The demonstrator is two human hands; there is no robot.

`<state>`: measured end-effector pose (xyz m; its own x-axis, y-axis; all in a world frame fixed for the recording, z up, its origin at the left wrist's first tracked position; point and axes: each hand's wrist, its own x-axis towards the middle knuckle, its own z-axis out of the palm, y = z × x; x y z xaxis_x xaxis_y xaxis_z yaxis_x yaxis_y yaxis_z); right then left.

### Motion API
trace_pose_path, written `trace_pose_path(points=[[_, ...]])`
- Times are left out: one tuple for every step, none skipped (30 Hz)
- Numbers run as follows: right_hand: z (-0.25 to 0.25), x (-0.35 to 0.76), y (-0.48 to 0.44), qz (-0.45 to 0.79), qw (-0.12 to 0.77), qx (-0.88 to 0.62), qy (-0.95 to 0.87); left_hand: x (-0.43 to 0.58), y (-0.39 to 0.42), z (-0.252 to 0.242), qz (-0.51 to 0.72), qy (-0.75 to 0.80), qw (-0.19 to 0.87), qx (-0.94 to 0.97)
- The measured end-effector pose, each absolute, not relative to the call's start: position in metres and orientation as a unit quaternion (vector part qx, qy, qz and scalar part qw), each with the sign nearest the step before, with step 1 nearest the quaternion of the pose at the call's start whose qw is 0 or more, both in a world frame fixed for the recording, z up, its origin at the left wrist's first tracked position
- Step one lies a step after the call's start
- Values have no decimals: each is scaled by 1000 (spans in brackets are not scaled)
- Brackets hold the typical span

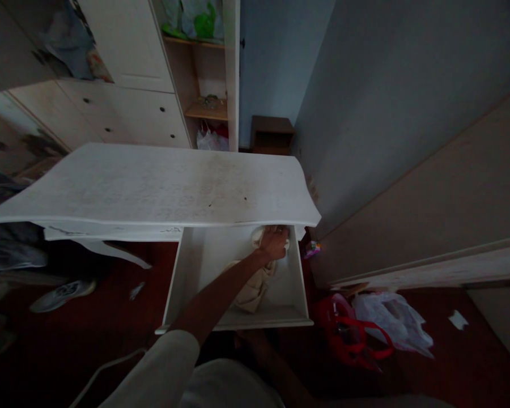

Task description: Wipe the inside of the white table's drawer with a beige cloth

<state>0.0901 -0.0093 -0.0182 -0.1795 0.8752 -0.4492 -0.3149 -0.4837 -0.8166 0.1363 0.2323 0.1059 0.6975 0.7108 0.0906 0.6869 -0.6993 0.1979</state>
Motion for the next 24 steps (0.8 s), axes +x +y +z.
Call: trace_pose_path(points=[[-18, 90, -9, 711, 419, -483, -293, 138, 233, 106, 77, 373, 75, 922], [-17, 91, -9, 712, 418, -480, -298, 139, 235, 106, 74, 367, 76, 924], [-16, 91, -9, 713, 415, -477, -302, 140, 236, 106, 71, 364, 76, 926], [-15, 92, -9, 715, 413, -474, -305, 140, 237, 106, 68, 360, 76, 927], [-14, 92, -9, 716, 413, -472, -306, 139, 237, 106, 66, 356, 76, 929], [-14, 93, -9, 718, 414, -470, -305, 139, 238, 106, 66, 350, 75, 931], [-15, 93, -9, 719, 414, -469, -303, 138, 238, 106, 68, 346, 74, 933], [-16, 93, -9, 721, 414, -468, -300, 137, 238, 106, 71, 344, 75, 933], [-17, 93, -9, 723, 415, -468, -295, 136, 238, 107, 75, 344, 77, 933], [-18, 92, -9, 725, 413, -468, -291, 135, 237, 107, 78, 346, 81, 931], [-19, 92, -9, 727, 412, -469, -287, 134, 237, 108, 79, 351, 86, 929], [-21, 92, -9, 727, 411, -471, -285, 133, 236, 109, 78, 355, 91, 927], [-22, 92, -9, 726, 409, -472, -288, 133, 235, 109, 75, 359, 96, 926], [-22, 92, -9, 724, 407, -473, -293, 133, 234, 109, 73, 360, 98, 925], [-23, 92, -9, 723, 404, -473, -299, 133, 233, 109, 71, 361, 99, 925], [-24, 92, -9, 723, 402, -473, -304, 134, 232, 109, 68, 361, 99, 925], [-24, 92, -9, 723, 401, -472, -305, 135, 231, 108, 67, 361, 98, 925], [-25, 92, -9, 725, 401, -471, -305, 136, 231, 108, 67, 363, 97, 924], [-27, 92, -9, 725, 401, -470, -303, 137, 230, 107, 68, 366, 95, 923], [-28, 92, -10, 725, 401, -470, -303, 139, 230, 106, 68, 369, 93, 922], [-30, 92, -10, 723, 403, -472, -304, 140, 230, 106, 67, 370, 91, 922], [-31, 92, -11, 720, 404, -475, -305, 142, 231, 105, 66, 369, 90, 923], [-33, 91, -11, 717, 405, -477, -307, 143, 232, 105, 62, 365, 90, 924], [-34, 91, -12, 715, 406, -478, -308, 143, 233, 105, 56, 360, 91, 927]])
